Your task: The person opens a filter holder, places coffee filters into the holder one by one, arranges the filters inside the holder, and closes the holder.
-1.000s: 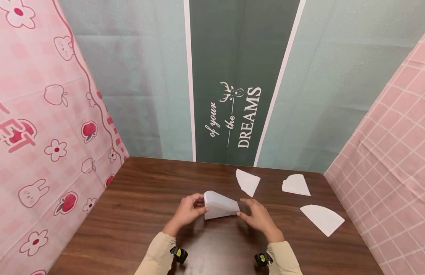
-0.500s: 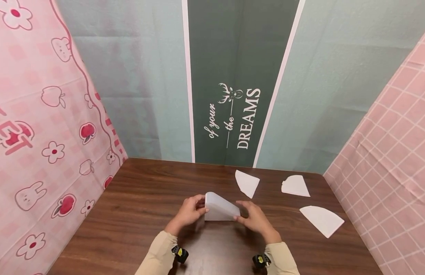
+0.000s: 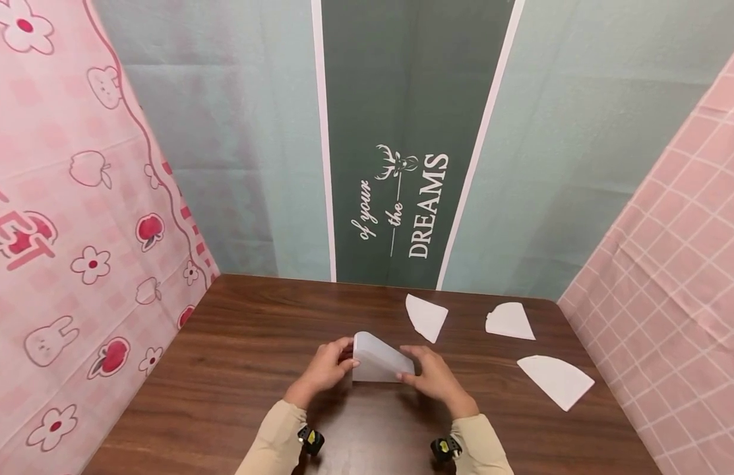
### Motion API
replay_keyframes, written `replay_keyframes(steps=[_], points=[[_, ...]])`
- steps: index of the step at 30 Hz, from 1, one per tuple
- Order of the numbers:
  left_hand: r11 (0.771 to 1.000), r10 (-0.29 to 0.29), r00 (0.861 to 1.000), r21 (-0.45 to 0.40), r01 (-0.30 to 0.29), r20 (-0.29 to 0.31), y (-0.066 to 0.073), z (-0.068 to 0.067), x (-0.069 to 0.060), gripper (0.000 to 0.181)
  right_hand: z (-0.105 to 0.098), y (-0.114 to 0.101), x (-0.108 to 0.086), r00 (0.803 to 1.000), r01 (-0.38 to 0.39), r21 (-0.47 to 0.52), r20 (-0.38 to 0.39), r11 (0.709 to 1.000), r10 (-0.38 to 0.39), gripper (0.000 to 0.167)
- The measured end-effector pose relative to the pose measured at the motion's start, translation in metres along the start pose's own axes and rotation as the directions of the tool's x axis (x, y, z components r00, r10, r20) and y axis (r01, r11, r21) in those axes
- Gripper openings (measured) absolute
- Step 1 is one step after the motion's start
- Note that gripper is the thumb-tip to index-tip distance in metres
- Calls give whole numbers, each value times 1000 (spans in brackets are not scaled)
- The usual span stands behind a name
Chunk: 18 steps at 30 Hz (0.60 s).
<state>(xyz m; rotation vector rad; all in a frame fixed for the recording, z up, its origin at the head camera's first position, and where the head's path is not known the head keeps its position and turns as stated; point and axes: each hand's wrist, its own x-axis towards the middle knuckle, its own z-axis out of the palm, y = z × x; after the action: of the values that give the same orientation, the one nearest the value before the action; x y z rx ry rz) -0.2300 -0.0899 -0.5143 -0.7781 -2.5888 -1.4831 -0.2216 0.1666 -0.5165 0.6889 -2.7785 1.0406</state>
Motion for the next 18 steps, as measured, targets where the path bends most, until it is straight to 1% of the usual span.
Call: replay_keyframes(steps=[5,9,12,14,18], points=[[999,-1,1000,46,1,0,0,1,0,30,3,-4,4,1000,19,3,-6,1000,-19,53],[994,3,1000,108,-4,1,1,1,0,29,7,-6,8,1000,29,-10,7,1000,-29,54],[989,5,1000,148,-5,-3,1,1,-1,28,9,-10,11,998,59,-25,7,998,-59,54],[988,8,1000,154,-7,-6,2,1,-1,29,10,-13,14,997,74,-32,3,997,-74,55],[990,7,1000,138,-6,-5,3,0,-1,30,12,-21,20,995,99,-53,-12,994,-100,52]])
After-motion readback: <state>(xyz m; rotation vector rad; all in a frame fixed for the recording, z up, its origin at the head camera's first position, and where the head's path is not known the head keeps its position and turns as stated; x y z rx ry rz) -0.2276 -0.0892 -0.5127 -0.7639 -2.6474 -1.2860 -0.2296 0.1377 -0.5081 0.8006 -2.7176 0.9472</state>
